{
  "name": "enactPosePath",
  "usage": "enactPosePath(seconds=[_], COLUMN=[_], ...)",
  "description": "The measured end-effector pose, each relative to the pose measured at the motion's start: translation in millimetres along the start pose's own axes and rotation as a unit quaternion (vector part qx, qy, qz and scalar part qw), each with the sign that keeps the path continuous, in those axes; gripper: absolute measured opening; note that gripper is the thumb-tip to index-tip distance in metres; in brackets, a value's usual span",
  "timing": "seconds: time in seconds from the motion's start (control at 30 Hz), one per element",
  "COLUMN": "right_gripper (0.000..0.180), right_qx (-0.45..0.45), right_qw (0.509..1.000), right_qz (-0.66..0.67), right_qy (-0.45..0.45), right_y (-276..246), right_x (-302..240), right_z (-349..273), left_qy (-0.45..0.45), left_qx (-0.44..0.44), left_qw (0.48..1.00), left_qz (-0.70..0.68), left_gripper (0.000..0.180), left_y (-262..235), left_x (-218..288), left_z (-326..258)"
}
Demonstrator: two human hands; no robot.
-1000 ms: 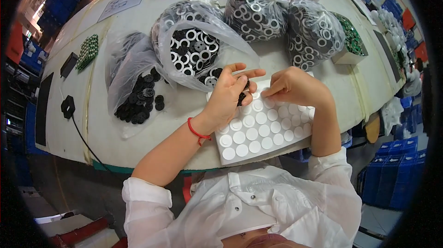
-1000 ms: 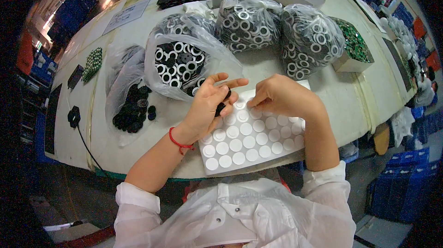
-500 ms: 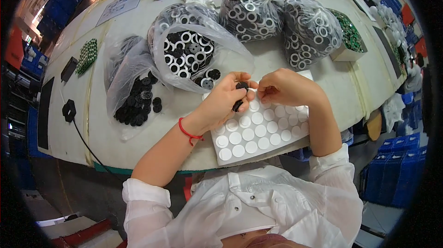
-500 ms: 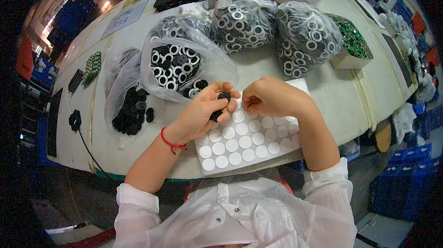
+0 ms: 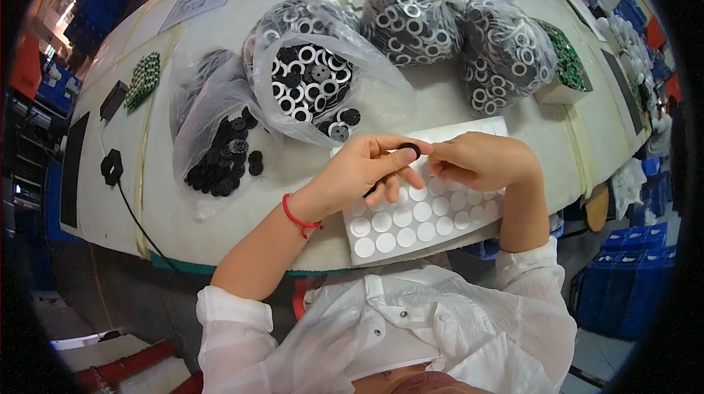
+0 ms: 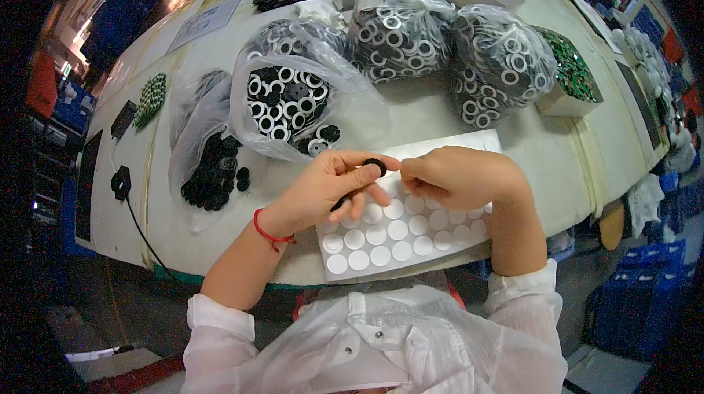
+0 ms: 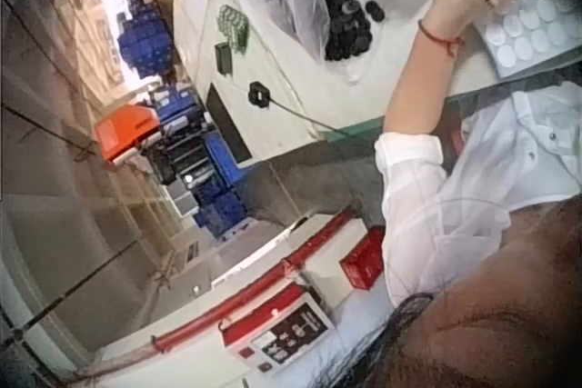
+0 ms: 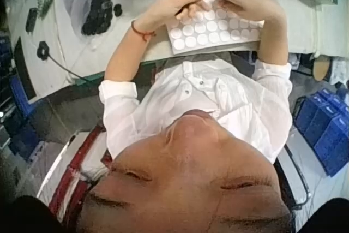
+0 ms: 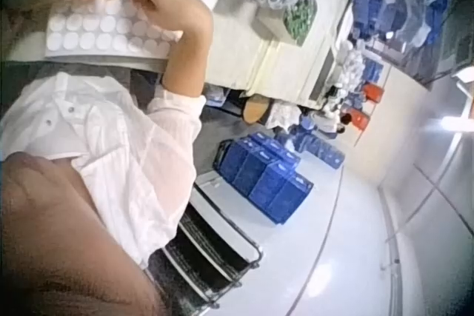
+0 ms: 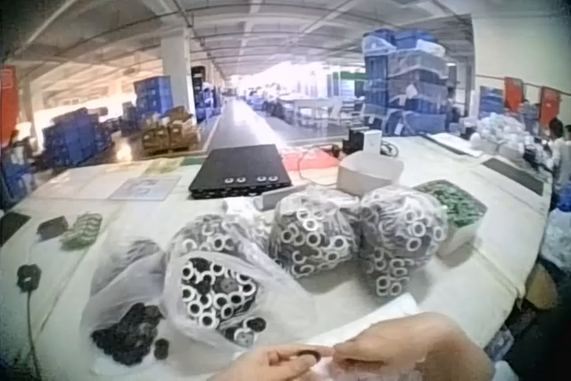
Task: The person sorts circular components by hand, placing them into a grid-like tray.
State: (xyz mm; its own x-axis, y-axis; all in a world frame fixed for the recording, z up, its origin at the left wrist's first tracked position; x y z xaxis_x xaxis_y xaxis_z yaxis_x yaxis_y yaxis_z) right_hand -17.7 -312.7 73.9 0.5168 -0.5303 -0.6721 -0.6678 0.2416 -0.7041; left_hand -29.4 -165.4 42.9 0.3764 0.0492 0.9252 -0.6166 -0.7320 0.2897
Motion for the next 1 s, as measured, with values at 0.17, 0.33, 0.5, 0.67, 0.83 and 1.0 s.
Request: enactPosePath(seconds=[0.17,0.33,0.5,0.67,0.83,1.0], right_gripper=[0.008,0.007,0.008,0.01,0.013,0.015], right_qx=[-0.019,-0.081,0.151,0.195,0.265,0.269], right_qw=[0.999,0.983,0.945,0.922,0.916,0.916], right_qz=[0.036,0.156,0.279,0.332,0.3,0.296], right_qy=[-0.01,-0.054,-0.077,-0.043,-0.025,-0.004], right_y=[-1,-4,-20,-18,-18,-16], right_x=[-3,-20,-9,-15,-9,-5], right_z=[-2,-5,1,8,15,19], left_qy=[0.042,0.017,0.058,0.061,0.065,0.046], left_qx=[0.035,0.061,0.069,0.065,0.101,0.063], left_qw=[0.998,0.992,0.996,0.996,0.99,0.997], left_qz=[-0.028,-0.114,-0.028,0.011,-0.067,-0.001], left_gripper=[0.03,0.03,0.033,0.036,0.041,0.032], left_y=[-8,-7,-9,-6,-6,-3], left_x=[-4,2,-5,-9,-3,-5], left_z=[4,4,5,6,4,3])
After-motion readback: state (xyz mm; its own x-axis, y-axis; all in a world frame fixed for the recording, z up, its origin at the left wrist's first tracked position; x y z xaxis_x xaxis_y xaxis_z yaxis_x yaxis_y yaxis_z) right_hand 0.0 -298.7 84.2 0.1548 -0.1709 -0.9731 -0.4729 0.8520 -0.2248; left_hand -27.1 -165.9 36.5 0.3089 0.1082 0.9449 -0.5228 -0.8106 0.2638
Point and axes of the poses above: each hand's wrist, its own z-axis towards the middle knuckle, its own y-axis out of the palm, x = y × z, the point moved 6 cm from there along z, towards the middle knuckle, and after that the axes turned 4 degrees about z, right-handed, at the moved point
